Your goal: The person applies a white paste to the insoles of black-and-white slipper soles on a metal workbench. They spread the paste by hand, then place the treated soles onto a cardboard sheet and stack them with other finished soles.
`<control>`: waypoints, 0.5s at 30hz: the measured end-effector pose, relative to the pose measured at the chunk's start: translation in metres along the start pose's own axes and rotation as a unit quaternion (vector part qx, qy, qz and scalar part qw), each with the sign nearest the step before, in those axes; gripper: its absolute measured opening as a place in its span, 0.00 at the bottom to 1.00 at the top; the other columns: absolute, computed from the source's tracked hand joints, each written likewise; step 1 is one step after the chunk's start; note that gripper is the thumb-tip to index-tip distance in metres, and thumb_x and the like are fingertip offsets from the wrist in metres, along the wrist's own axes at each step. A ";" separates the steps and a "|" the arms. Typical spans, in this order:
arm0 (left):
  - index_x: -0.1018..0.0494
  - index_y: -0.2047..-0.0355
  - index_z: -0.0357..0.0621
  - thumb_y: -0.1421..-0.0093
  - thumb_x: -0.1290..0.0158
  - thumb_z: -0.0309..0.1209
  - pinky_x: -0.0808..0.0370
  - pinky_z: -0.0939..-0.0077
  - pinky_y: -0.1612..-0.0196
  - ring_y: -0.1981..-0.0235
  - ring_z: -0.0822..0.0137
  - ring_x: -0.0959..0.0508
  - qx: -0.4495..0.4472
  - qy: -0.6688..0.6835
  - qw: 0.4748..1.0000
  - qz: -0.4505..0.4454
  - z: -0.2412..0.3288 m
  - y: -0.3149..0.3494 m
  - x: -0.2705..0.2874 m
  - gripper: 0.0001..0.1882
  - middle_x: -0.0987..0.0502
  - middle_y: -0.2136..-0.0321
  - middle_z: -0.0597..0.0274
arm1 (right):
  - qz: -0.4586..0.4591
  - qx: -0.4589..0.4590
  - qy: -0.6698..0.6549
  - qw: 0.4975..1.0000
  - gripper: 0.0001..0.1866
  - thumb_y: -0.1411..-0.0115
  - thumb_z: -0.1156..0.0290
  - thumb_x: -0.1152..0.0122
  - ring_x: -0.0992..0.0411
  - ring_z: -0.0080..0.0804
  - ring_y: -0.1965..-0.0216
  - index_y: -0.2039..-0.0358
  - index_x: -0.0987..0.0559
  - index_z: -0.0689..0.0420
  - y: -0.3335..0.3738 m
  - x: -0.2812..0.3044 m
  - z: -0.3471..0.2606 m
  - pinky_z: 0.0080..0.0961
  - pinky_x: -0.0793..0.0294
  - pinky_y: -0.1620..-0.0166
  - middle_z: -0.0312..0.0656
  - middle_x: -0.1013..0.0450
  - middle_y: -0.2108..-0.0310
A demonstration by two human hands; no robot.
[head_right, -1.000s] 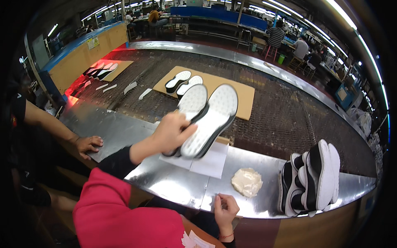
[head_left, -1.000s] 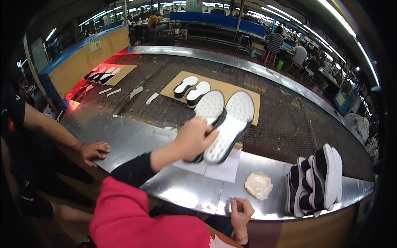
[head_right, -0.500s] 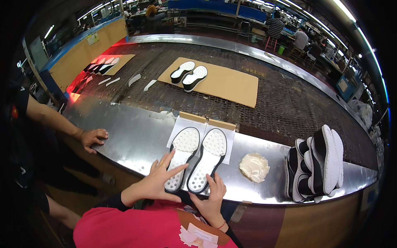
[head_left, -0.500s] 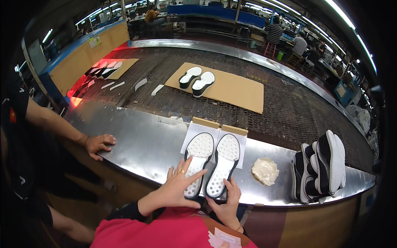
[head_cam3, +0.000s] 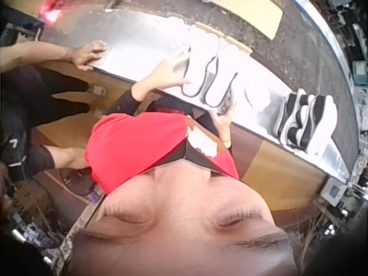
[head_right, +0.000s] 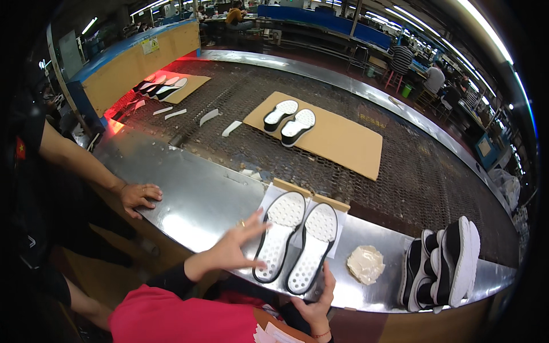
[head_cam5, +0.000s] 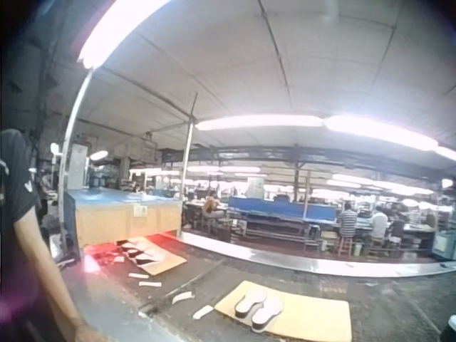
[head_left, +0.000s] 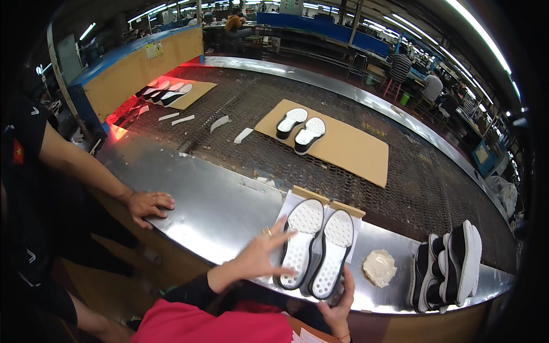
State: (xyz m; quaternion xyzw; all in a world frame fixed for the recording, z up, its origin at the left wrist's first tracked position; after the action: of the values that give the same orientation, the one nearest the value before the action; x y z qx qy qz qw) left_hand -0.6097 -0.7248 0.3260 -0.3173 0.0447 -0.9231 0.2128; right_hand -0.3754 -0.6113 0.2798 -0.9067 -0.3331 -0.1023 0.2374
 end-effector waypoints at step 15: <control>0.27 0.50 0.32 0.37 0.51 0.54 0.40 0.49 0.39 0.37 0.48 0.40 0.301 -0.438 0.833 0.154 -0.272 -0.186 0.160 0.33 0.36 0.40 0.46 | 0.079 -0.034 -0.022 0.996 0.46 0.46 0.47 0.33 0.38 0.41 0.39 0.36 0.40 0.61 0.013 0.007 0.023 0.35 0.40 0.39 0.53 0.38 0.38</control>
State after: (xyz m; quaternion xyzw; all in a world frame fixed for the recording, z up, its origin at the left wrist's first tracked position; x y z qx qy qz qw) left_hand -0.9559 -0.6378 0.2409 -0.5975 -0.2854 -0.6106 0.4345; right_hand -0.3610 -0.6045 0.2575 -0.9397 -0.2623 -0.0741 0.2067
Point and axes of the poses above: each hand's wrist, its own y-axis away from the middle knuckle, its own x-axis out of the back of the hand, z = x × y, the point moved 9 cm from there along -y, towards the middle knuckle
